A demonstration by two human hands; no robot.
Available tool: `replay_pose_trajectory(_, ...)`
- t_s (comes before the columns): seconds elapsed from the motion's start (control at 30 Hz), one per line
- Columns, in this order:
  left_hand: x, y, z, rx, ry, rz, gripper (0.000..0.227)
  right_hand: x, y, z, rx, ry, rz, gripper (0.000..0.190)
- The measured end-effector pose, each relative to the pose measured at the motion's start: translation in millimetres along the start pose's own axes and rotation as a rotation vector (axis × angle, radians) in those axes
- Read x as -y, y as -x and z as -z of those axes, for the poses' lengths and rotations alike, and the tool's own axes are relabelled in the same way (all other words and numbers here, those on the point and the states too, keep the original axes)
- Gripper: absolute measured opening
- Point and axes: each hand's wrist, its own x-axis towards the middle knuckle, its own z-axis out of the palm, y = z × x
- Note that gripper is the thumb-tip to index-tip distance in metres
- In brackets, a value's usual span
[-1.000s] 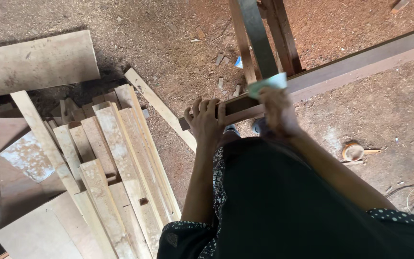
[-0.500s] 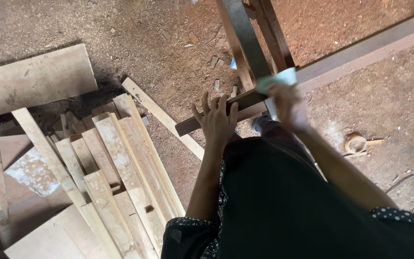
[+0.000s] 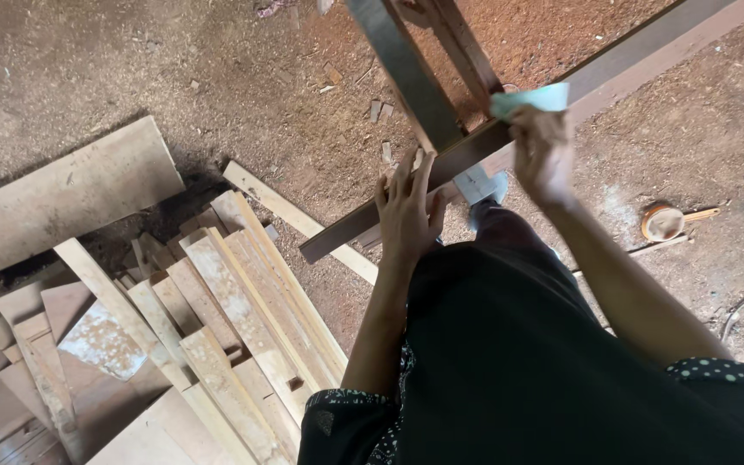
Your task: The person sands the surface and edges of a wooden frame with a piece of sandpaper.
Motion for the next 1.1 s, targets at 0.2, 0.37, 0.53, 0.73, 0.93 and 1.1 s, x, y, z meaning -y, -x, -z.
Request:
replay_pose_trajectory(0.2,-25,-11,-21,0.001,-0.151,0.013,0.055,-14,6,17,0.089,0.020,0.042,0.005)
replay_pose_trajectory(0.37,-43,-19,-34,-0.005,-0.153,0.070,0.055,-47,-2,39,0.074,0.181,-0.168,0.003)
replay_pose_trajectory(0.53,-61,-28,-56,-0.038,-0.198,0.135,0.056,-13,9,19,0.184,-0.089,0.043,0.009)
replay_pose_trajectory(0.73,-70,-37,-67,-0.065,-0.213,0.289,0.052,-56,-20,52,0.250,-0.009,-0.171,0.006)
replay_pose_trajectory(0.93,-74,-41,-66,-0.114,-0.182,0.292,0.052,-32,-16,49,0.426,-0.028,0.098,0.022)
replay_pose_trajectory(1.1,-76,-38,-66,-0.087,-0.183,0.291,0.051,-79,-23,43,0.376,0.121,-0.093,0.007)
